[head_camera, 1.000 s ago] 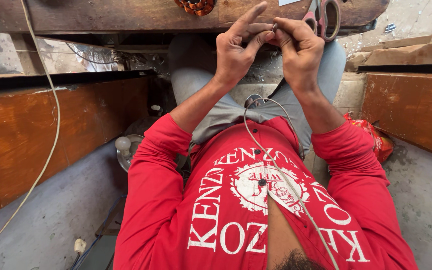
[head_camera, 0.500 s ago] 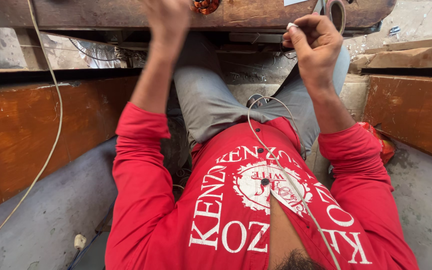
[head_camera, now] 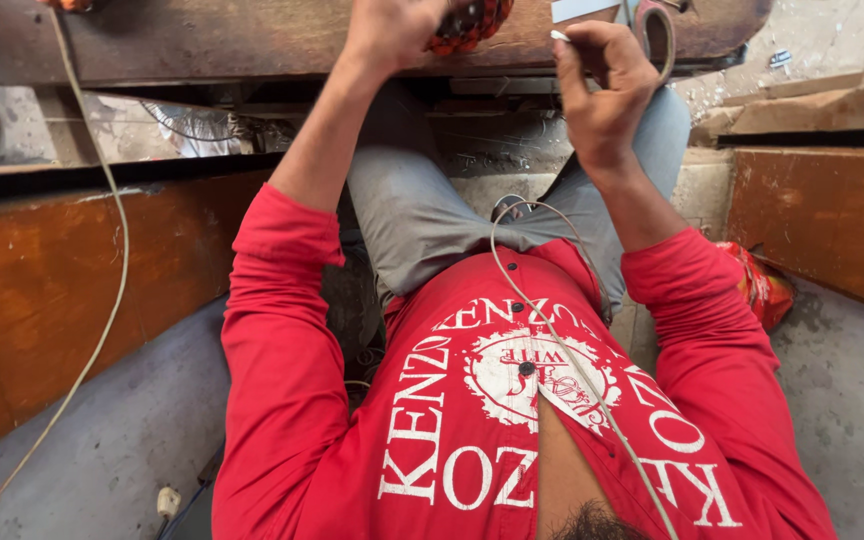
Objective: The person wraps white tape around small cylindrical motor components using both hands. They repeatedly pick up a component, wrap it with tape, and place it back on the wooden table.
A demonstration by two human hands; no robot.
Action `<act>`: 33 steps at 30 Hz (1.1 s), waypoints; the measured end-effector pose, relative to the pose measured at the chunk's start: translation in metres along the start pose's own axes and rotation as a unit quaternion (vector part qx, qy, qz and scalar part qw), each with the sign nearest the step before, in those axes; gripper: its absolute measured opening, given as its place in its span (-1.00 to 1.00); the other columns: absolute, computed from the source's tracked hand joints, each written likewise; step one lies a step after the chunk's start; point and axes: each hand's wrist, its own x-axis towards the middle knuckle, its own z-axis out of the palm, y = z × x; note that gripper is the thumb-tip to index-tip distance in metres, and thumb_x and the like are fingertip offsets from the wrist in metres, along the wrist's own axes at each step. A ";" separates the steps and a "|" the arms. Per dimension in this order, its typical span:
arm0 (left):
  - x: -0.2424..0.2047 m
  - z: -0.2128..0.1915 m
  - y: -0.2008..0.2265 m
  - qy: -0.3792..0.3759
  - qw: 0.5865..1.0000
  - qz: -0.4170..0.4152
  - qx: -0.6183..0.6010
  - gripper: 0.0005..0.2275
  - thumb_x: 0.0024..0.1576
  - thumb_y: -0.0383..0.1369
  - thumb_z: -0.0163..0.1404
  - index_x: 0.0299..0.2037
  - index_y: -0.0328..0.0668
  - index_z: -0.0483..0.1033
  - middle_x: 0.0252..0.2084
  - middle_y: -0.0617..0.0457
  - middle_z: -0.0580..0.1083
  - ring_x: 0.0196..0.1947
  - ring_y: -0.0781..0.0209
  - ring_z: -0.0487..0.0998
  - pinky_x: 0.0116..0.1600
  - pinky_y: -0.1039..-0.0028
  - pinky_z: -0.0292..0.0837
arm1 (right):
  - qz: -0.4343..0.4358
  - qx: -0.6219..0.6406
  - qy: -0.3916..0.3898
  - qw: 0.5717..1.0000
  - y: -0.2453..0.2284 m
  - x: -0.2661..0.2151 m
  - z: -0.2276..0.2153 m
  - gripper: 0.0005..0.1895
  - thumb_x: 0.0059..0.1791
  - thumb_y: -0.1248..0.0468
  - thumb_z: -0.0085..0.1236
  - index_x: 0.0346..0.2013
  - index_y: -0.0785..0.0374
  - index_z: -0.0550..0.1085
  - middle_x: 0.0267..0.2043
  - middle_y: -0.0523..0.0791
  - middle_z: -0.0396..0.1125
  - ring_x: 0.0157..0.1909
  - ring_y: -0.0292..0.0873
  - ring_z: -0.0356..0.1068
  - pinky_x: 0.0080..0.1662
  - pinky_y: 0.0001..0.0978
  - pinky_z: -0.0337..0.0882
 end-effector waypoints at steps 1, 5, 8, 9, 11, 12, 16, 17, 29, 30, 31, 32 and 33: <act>-0.010 0.002 0.018 0.004 0.993 0.075 -0.091 -0.91 0.22 -0.43 0.23 -0.22 -0.31 0.64 -0.43 0.04 0.59 -0.47 0.28 0.61 -0.39 0.44 0.48 | -0.040 -0.055 0.002 0.998 -0.003 0.002 0.000 -0.88 0.14 0.53 0.28 -0.06 0.38 0.51 -0.16 -0.04 0.49 -0.16 -0.22 0.53 -0.09 -0.40 0.53; -0.046 0.002 0.065 0.041 0.976 0.185 -0.106 -0.79 0.13 -0.45 0.35 -0.10 -0.27 0.62 -0.22 -0.01 0.64 -0.25 0.19 0.68 -0.15 0.44 0.55 | -0.233 -0.133 -0.004 0.963 -0.009 0.001 0.003 -0.79 0.08 0.57 0.34 -0.06 0.36 0.49 -0.05 0.04 0.47 -0.06 -0.02 0.55 -0.03 -0.27 0.57; -0.046 -0.004 0.080 0.063 0.968 0.213 -0.115 -0.77 0.15 -0.42 0.36 -0.09 -0.26 0.61 -0.21 -0.04 0.63 -0.23 0.17 0.65 -0.11 0.41 0.55 | -0.320 -0.148 -0.012 0.936 -0.008 0.015 0.012 -0.76 0.04 0.57 0.36 -0.06 0.36 0.50 -0.03 0.04 0.45 -0.05 0.02 0.54 -0.06 -0.25 0.56; -0.046 -0.006 0.081 0.051 0.969 0.201 -0.132 -0.80 0.17 -0.43 0.35 -0.08 -0.25 0.61 -0.21 -0.02 0.63 -0.23 0.19 0.66 -0.10 0.42 0.56 | -0.336 -0.151 -0.015 0.930 -0.007 0.018 0.013 -0.75 0.04 0.57 0.36 -0.06 0.35 0.50 -0.02 0.02 0.45 -0.05 0.02 0.54 -0.07 -0.24 0.56; -0.044 -0.005 0.080 0.027 0.969 0.179 -0.167 -0.84 0.22 -0.45 0.32 -0.07 -0.23 0.63 -0.20 0.02 0.65 -0.23 0.23 0.68 -0.08 0.45 0.59 | -0.349 -0.162 -0.020 0.923 -0.006 0.023 0.012 -0.74 0.04 0.57 0.37 -0.05 0.35 0.51 -0.02 0.01 0.44 -0.06 0.01 0.53 -0.10 -0.23 0.54; -0.043 -0.005 0.078 0.013 0.968 0.174 -0.182 -0.86 0.24 -0.45 0.30 -0.07 -0.23 0.63 -0.20 0.03 0.65 -0.22 0.23 0.68 -0.07 0.45 0.60 | -0.348 -0.169 -0.022 0.922 -0.005 0.024 0.011 -0.73 0.03 0.57 0.38 -0.04 0.34 0.52 -0.02 0.00 0.45 -0.08 0.00 0.52 -0.12 -0.23 0.51; -0.042 -0.004 0.069 -0.013 0.966 0.179 -0.188 -0.87 0.27 -0.45 0.27 -0.05 -0.24 0.62 -0.18 0.06 0.65 -0.20 0.26 0.69 -0.07 0.48 0.61 | -0.358 -0.178 -0.031 0.916 0.000 0.029 0.004 -0.72 0.04 0.57 0.38 -0.02 0.32 0.51 0.00 -0.02 0.45 -0.08 0.01 0.50 -0.10 -0.18 0.48; -0.041 -0.003 0.068 -0.011 0.966 0.187 -0.177 -0.86 0.26 -0.44 0.28 -0.05 -0.24 0.62 -0.18 0.06 0.64 -0.20 0.27 0.69 -0.07 0.49 0.62 | -0.349 -0.182 -0.038 0.918 0.000 0.030 0.003 -0.72 0.05 0.57 0.39 -0.01 0.31 0.52 0.00 -0.03 0.45 -0.08 0.00 0.50 -0.09 -0.19 0.47; -0.041 0.007 0.060 -0.015 0.967 0.159 -0.198 -0.94 0.30 -0.49 0.19 -0.08 -0.24 0.63 -0.22 0.07 0.66 -0.22 0.30 0.69 -0.10 0.50 0.61 | -0.297 -0.168 -0.101 0.935 -0.008 0.037 -0.002 -0.71 0.04 0.57 0.36 0.02 0.27 0.58 -0.09 -0.07 0.54 -0.13 -0.09 0.55 -0.12 -0.30 0.47; -0.041 0.009 0.059 -0.013 0.968 0.157 -0.197 -0.94 0.29 -0.49 0.19 -0.09 -0.25 0.63 -0.23 0.06 0.66 -0.23 0.30 0.68 -0.11 0.50 0.61 | -0.286 -0.170 -0.109 0.937 -0.009 0.038 -0.003 -0.72 0.04 0.57 0.35 0.00 0.27 0.59 -0.11 -0.07 0.54 -0.14 -0.09 0.55 -0.12 -0.29 0.47; -0.041 0.010 0.058 -0.011 0.968 0.156 -0.196 -0.94 0.28 -0.50 0.19 -0.09 -0.25 0.64 -0.23 0.06 0.66 -0.24 0.29 0.68 -0.12 0.49 0.60 | -0.274 -0.173 -0.117 0.939 -0.010 0.039 -0.005 -0.74 0.04 0.57 0.34 -0.02 0.28 0.61 -0.13 -0.06 0.54 -0.16 -0.09 0.55 -0.12 -0.29 0.47; -0.041 0.011 0.057 -0.007 0.969 0.154 -0.195 -0.94 0.28 -0.51 0.20 -0.09 -0.26 0.64 -0.24 0.05 0.66 -0.24 0.29 0.67 -0.14 0.49 0.59 | -0.247 -0.141 -0.127 0.950 -0.010 0.040 -0.005 -0.77 0.05 0.58 0.31 -0.04 0.31 0.60 -0.13 -0.05 0.53 -0.16 -0.10 0.56 -0.12 -0.33 0.48; -0.041 0.012 0.057 -0.011 0.968 0.149 -0.203 -0.94 0.29 -0.52 0.18 -0.08 -0.25 0.64 -0.23 0.06 0.66 -0.25 0.31 0.67 -0.15 0.50 0.59 | -0.220 -0.109 -0.137 0.960 -0.010 0.041 -0.006 -0.80 0.07 0.60 0.29 -0.06 0.33 0.60 -0.14 -0.04 0.53 -0.16 -0.11 0.56 -0.12 -0.37 0.49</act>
